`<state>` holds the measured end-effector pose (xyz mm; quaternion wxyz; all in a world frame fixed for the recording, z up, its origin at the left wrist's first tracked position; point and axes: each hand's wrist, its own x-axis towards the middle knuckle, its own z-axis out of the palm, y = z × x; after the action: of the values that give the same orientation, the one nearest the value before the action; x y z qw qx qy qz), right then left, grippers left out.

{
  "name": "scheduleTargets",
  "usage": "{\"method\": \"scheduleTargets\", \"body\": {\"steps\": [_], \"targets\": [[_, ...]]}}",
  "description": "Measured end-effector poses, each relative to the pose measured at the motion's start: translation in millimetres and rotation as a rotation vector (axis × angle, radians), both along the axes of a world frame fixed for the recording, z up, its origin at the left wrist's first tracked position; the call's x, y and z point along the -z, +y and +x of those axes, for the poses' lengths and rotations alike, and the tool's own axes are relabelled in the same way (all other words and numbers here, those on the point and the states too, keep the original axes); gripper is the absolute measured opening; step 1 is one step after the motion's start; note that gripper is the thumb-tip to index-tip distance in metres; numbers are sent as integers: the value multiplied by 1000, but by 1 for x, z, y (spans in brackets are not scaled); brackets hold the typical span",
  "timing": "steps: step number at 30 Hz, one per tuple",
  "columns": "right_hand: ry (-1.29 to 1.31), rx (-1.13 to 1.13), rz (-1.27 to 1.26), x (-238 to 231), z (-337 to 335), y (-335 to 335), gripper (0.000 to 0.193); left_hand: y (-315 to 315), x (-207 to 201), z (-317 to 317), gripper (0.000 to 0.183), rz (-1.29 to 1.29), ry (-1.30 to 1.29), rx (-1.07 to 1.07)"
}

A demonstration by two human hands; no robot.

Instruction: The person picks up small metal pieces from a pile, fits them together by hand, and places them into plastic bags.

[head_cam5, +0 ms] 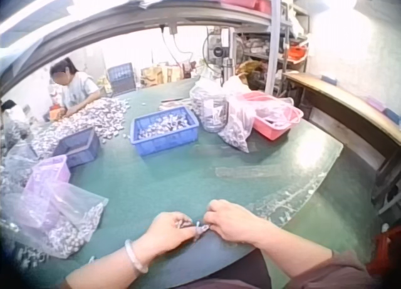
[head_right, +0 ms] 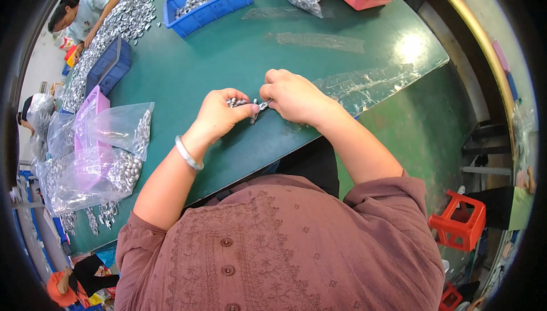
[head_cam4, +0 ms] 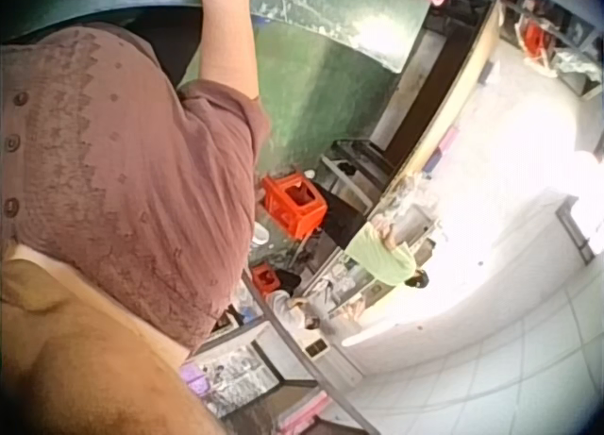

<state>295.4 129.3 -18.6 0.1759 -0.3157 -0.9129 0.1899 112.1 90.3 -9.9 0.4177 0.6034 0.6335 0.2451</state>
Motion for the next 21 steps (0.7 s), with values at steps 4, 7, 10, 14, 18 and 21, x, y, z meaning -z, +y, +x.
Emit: {"method": "scheduleTargets", "body": {"steps": [4,7,10,14,18,21], "targets": [[15,18,-20,4,4,1,6,11,-11,8,28,-36,301,154],[78,20,-66,5,6,0,6,15,-7,1,24,-96,205,174],[140,18,-86,5,6,0,7,16,-4,-7,20,-111,121,173],[209,65,-105,5,7,0,8,13,-1,-13,18,-96,48,128],[497,145,-622,7,6,-4,9,6,-1,-15,16,-171,-384,-40],[715,150,-923,4,0,-10,11,0,0,-18,13,-56,-551,-73]]}}
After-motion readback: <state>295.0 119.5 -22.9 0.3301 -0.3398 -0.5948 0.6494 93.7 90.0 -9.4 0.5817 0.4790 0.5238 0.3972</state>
